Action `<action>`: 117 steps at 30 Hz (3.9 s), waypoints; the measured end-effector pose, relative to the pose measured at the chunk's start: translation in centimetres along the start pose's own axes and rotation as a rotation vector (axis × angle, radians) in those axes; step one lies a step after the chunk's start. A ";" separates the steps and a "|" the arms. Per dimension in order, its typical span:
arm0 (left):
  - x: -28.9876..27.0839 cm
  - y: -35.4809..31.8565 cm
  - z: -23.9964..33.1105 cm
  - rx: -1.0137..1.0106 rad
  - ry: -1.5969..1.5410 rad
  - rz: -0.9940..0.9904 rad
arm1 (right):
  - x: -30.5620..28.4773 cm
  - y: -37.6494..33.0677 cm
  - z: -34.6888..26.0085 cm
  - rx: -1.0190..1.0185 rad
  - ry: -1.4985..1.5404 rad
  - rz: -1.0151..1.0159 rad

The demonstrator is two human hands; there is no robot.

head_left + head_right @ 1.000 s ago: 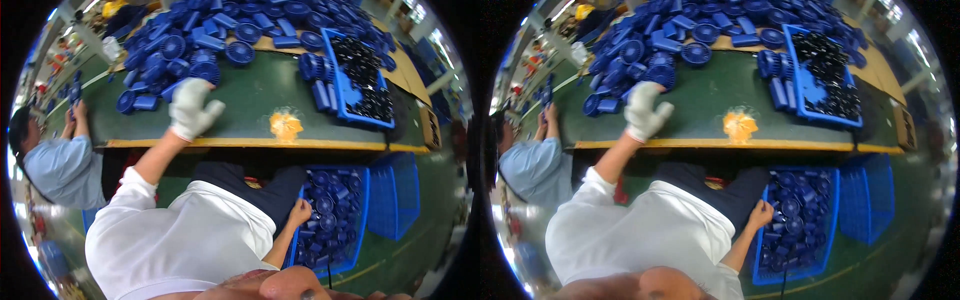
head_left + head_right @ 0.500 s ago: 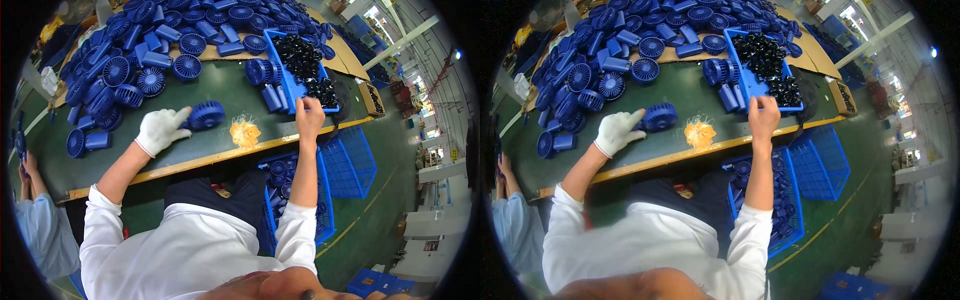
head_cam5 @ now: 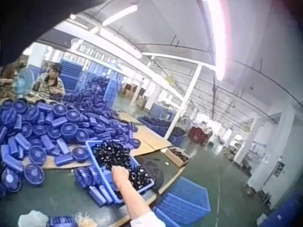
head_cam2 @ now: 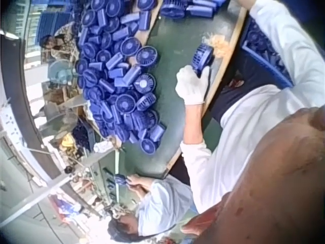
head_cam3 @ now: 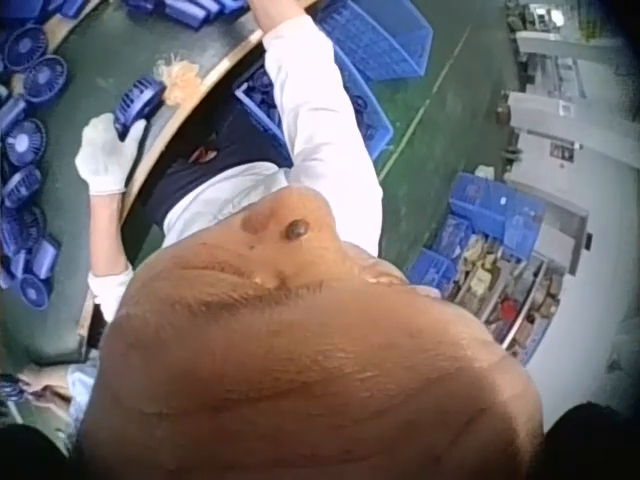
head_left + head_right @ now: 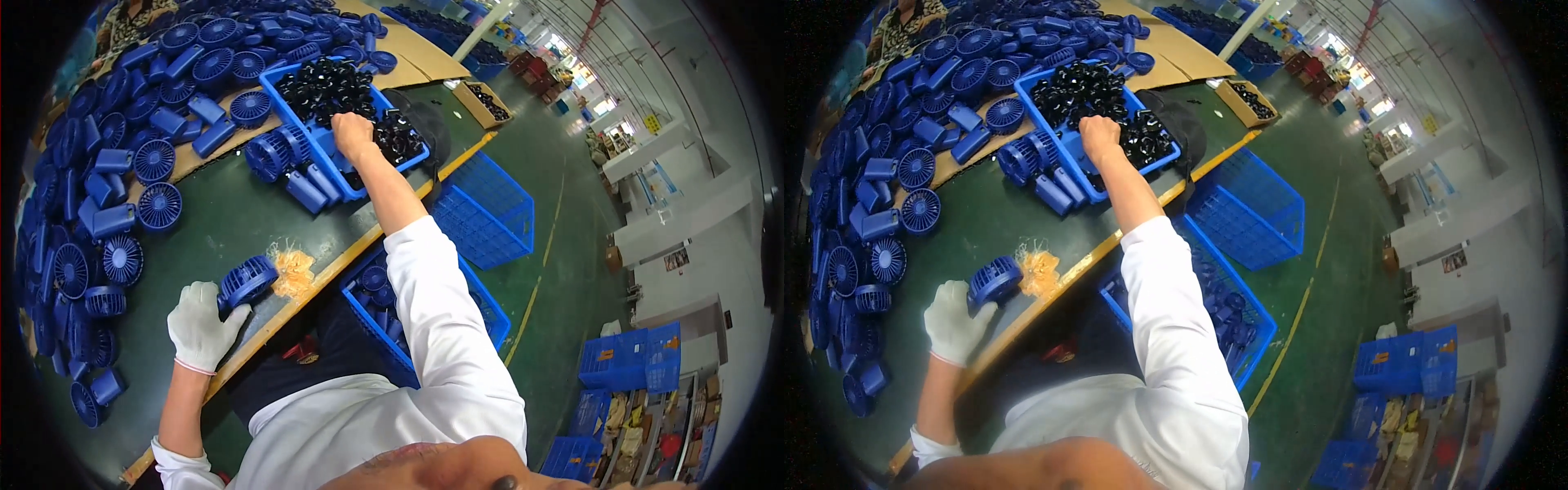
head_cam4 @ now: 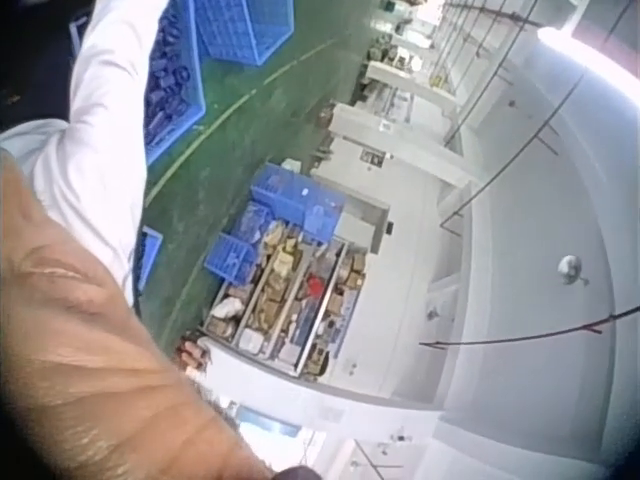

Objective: The person assembles portable fans by hand, picking up a blue fan body and a black plastic clip, fitting the clip onto the fan, and placing the assembled unit into a blue crate.

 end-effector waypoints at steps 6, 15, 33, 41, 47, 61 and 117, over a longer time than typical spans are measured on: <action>0.5 0.6 0.4 -0.023 0.067 -0.086 | -1.3 -2.1 4.3 0.076 0.769 0.256; 1.3 0.1 -4.7 -0.217 -0.440 0.071 | -7.3 -18.8 -7.9 -0.379 1.632 0.345; 4.2 0.9 -6.0 -0.102 -1.155 0.149 | 1.4 -23.9 -22.5 -0.394 2.022 -0.086; 3.3 1.0 -5.9 -0.231 -0.921 0.096 | 2.3 -23.5 -22.0 -0.458 1.874 -0.064; 3.0 1.4 -5.5 -0.180 -0.879 0.162 | 4.8 -22.5 -22.9 -0.365 2.057 -0.275; 7.1 1.6 -4.6 -0.214 -1.608 -0.083 | 0.7 -20.5 -23.7 -0.286 1.626 -0.310; 0.1 -0.4 -1.4 -0.104 -0.157 0.005 | -8.2 -9.2 0.2 -0.250 0.062 0.545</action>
Point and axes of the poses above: each hand's wrist, its own y-axis towards the middle knuckle, its own x-axis out of the palm, z = x × y, the point moved 10 cm from there along y, towards the middle knuckle, and after that the axes turned 13 degrees about -z, right-handed, at the moved point
